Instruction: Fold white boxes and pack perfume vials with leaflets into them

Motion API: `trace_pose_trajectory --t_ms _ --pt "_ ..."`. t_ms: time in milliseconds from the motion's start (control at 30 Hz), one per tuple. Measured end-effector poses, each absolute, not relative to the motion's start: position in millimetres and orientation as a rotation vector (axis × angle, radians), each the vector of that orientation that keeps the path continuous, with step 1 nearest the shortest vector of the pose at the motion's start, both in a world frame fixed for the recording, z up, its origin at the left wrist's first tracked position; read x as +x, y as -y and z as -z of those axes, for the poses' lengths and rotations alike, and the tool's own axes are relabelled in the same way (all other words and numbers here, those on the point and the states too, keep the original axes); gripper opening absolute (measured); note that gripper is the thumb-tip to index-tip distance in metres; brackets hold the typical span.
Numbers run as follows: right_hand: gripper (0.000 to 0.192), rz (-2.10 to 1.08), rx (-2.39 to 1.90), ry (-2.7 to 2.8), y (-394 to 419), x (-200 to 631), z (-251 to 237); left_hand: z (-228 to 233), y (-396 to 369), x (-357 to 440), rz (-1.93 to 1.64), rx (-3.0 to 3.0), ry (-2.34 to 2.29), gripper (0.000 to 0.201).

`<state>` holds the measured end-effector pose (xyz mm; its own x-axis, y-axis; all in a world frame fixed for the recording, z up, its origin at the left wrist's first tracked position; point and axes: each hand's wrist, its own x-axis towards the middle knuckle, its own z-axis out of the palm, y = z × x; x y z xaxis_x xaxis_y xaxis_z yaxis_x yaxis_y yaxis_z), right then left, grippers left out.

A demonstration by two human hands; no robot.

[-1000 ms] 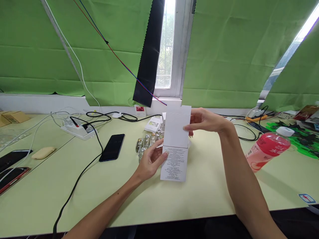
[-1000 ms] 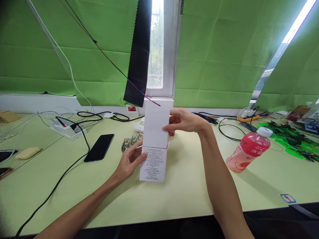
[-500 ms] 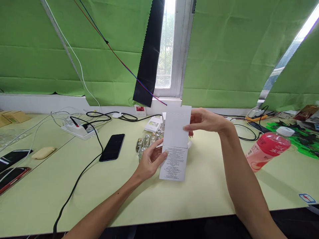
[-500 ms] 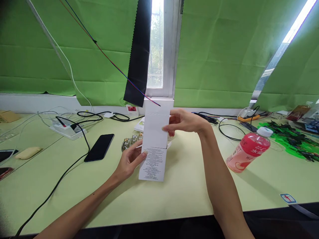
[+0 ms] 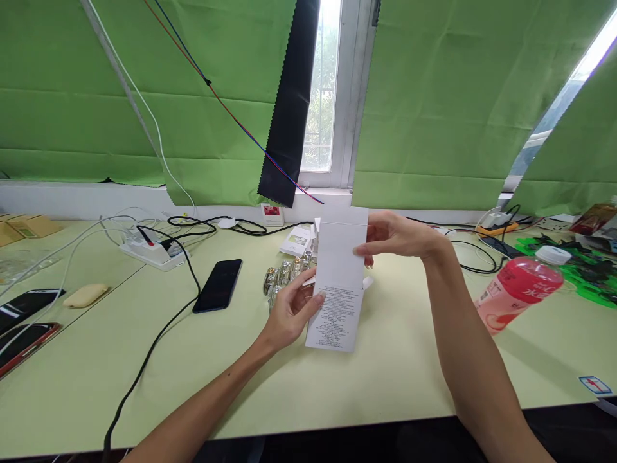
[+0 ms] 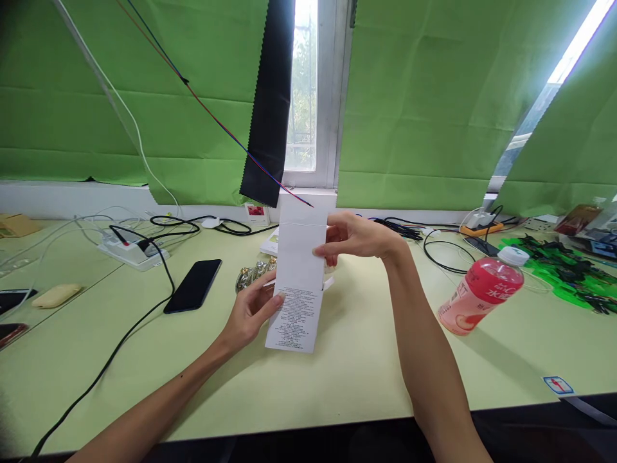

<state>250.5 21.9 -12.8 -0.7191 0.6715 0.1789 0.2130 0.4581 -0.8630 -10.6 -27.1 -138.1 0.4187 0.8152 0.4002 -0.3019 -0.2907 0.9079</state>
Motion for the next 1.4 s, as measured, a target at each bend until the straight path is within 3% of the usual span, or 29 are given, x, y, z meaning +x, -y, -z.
trace_pose_trajectory --t_ms 1400 --pt "0.045 -1.241 -0.716 2.177 -26.9 243.7 19.0 139.5 26.0 -11.6 -1.175 1.481 -0.565 0.051"
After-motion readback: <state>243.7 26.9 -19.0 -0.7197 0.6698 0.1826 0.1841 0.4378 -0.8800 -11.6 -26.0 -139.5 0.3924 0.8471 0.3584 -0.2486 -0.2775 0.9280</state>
